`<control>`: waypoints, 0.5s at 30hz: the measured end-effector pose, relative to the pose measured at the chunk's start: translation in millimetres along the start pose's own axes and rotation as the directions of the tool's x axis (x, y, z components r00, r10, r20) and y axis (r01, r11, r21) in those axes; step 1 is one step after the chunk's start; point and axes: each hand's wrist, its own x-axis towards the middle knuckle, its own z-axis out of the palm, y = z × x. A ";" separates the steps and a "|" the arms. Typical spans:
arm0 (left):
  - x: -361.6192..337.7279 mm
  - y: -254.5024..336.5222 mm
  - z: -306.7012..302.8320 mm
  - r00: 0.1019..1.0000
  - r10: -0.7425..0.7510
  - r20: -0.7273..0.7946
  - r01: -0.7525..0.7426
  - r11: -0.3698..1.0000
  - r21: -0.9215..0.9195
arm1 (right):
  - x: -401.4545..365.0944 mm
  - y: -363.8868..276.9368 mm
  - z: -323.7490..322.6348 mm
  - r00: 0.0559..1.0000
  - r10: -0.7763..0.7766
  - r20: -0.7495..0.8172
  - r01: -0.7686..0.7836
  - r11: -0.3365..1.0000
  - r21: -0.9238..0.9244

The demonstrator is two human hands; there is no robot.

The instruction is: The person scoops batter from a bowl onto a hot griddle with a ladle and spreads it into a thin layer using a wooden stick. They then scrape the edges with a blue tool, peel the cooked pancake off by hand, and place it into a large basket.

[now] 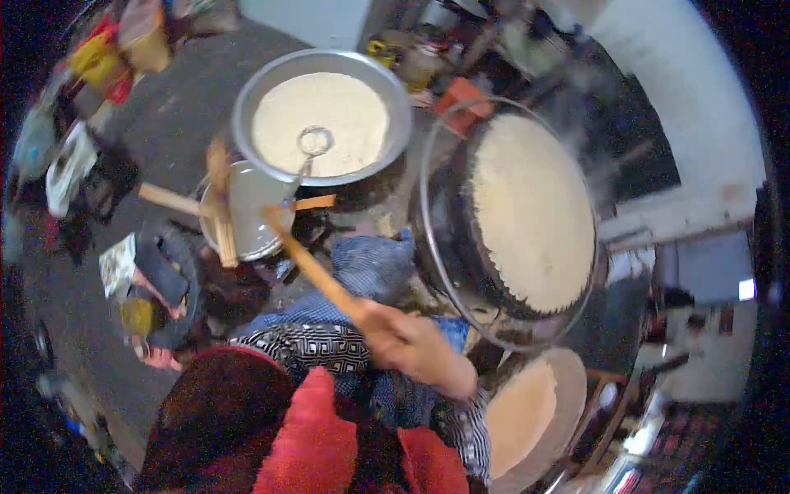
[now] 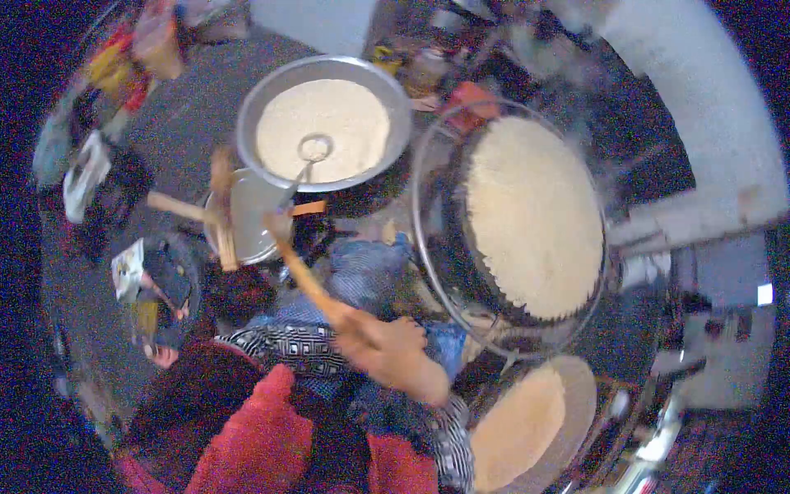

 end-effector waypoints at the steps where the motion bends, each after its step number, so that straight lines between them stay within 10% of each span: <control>1: -2.6 -0.8 -7.4 1.000 -0.022 0.019 0.019 0.990 0.142 | 17.3 4.8 18.4 0.908 -0.414 -0.059 0.414 0.910 -0.003; 3: 2.3 -8.9 -34.8 0.990 -0.130 0.050 0.090 0.868 0.489 | 29.0 -7.5 39.3 0.939 -0.339 0.062 0.276 0.848 0.453; 4: 11.6 -11.4 -48.7 0.979 -0.194 0.061 0.115 0.774 0.623 | 34.5 6.1 52.2 0.867 -0.486 -0.110 0.493 0.868 0.056; 5: 18.6 -17.3 -60.5 0.967 -0.250 0.043 0.140 0.667 0.732 | 29.6 12.5 60.9 0.875 -0.414 -0.250 0.435 0.900 0.035; 8: 44.7 -30.4 -78.1 0.955 -0.295 -0.031 0.159 0.424 0.892 | -16.1 45.7 63.7 0.778 -0.101 -0.620 -0.067 0.968 -0.242; 12: 66.4 -11.1 -92.1 0.884 -0.453 -0.117 0.318 0.398 0.861 | -110.1 143.5 114.3 0.234 0.077 -0.969 -0.449 0.893 -0.038; 15: 71.8 -0.8 -92.6 0.821 -0.565 -0.083 0.310 0.319 0.896 | -200.2 202.7 187.0 -0.231 0.547 -0.805 -0.536 0.619 0.574</control>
